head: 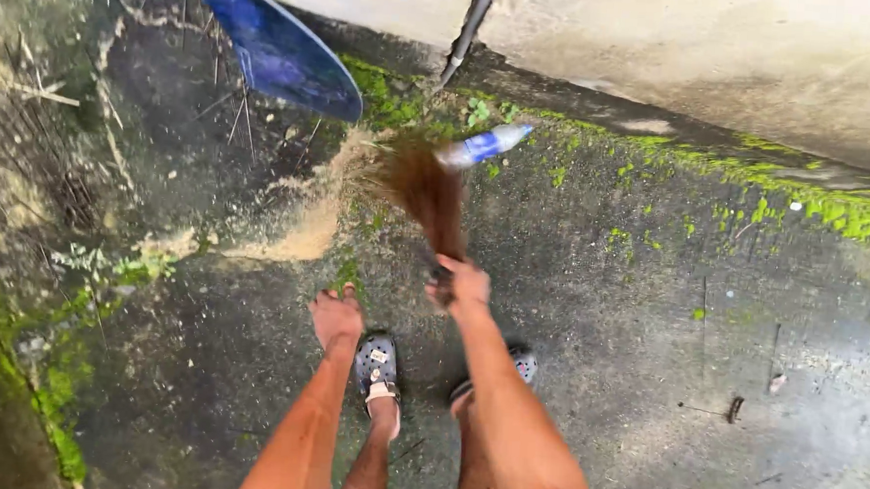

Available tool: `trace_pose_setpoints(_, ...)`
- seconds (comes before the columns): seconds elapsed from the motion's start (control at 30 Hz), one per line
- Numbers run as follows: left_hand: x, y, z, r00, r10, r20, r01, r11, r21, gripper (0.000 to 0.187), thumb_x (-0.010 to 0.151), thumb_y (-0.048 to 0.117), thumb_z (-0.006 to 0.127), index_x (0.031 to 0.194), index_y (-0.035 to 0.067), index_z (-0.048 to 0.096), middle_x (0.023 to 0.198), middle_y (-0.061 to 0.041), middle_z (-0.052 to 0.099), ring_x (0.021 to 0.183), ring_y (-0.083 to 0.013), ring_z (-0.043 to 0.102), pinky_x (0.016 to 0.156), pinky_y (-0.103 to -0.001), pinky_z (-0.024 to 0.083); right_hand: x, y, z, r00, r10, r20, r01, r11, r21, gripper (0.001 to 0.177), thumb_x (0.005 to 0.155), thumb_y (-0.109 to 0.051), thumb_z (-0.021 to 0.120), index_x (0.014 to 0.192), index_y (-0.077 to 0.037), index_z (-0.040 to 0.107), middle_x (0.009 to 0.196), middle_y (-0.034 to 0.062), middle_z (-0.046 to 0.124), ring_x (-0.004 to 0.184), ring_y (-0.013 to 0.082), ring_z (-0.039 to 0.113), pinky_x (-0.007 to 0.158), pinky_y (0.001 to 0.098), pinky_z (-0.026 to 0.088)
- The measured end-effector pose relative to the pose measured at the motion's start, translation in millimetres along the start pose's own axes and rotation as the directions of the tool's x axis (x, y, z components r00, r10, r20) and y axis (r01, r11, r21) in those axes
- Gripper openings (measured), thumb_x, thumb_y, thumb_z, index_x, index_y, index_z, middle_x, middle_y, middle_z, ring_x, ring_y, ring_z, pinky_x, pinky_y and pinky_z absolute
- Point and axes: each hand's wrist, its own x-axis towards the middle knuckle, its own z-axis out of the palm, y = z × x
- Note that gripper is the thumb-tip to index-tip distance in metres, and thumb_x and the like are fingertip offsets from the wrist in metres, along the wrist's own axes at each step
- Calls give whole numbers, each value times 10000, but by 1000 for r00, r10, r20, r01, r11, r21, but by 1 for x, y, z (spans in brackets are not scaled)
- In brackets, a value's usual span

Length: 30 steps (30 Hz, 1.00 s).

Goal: The recorder is sweeping a concrete outdoor path with a straw broom to clear leaves and litter.

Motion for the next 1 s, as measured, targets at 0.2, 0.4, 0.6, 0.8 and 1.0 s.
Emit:
trace_pose_setpoints(0.2, 32, 24, 67, 901, 371, 224, -366, 928, -63, 420, 1040, 416, 435, 1178, 153, 732, 1229, -169, 691, 1107, -389, 648, 980, -484, 490, -47, -4, -102, 987, 7, -162, 39, 959, 280, 386, 914, -114, 655, 1293, -86, 591, 723, 142, 579, 538, 283, 586, 457, 434, 544)
trace_pose_setpoints(0.4, -21, 119, 81, 952, 266, 151, -186, 894, -407, 513, 901, 525, 665, 1185, 99, 637, 1090, -113, 754, 1071, -321, 712, 937, -428, 523, -145, -22, -59, 994, 58, -95, -38, 978, 206, 538, 872, -98, 721, 1370, -57, 523, 732, 136, 621, 526, 277, 625, 460, 430, 540)
trace_pose_setpoints(0.6, -23, 113, 105, 966, 206, 156, -185, 973, -136, 474, 928, 523, 642, 1085, 76, 652, 1008, -144, 749, 983, -358, 703, 893, -456, 522, -10, -28, -84, 997, -72, 40, 82, 922, -377, 420, 867, -133, 715, 1276, -102, 628, 769, 167, 685, 485, 248, 626, 427, 395, 504)
trace_pose_setpoints(0.8, -12, 52, 157, 933, 310, 183, -319, 947, 21, 472, 964, 494, 635, 1073, 38, 576, 956, -194, 717, 929, -438, 672, 814, -511, 521, -13, -42, -211, 992, 95, -88, -23, 798, 602, 197, 905, -119, 642, 1075, -154, 551, 836, 119, 598, 686, 290, 616, 585, 493, 560)
trace_pose_setpoints(1.0, -39, 59, 186, 961, 265, 82, -268, 962, 40, 427, 910, 426, 704, 976, 14, 615, 918, -203, 703, 914, -428, 681, 835, -510, 535, -93, -69, -219, 996, 64, -67, -2, 739, 673, 267, 909, -185, 675, 1130, -99, 552, 864, 160, 606, 741, 336, 638, 645, 512, 572)
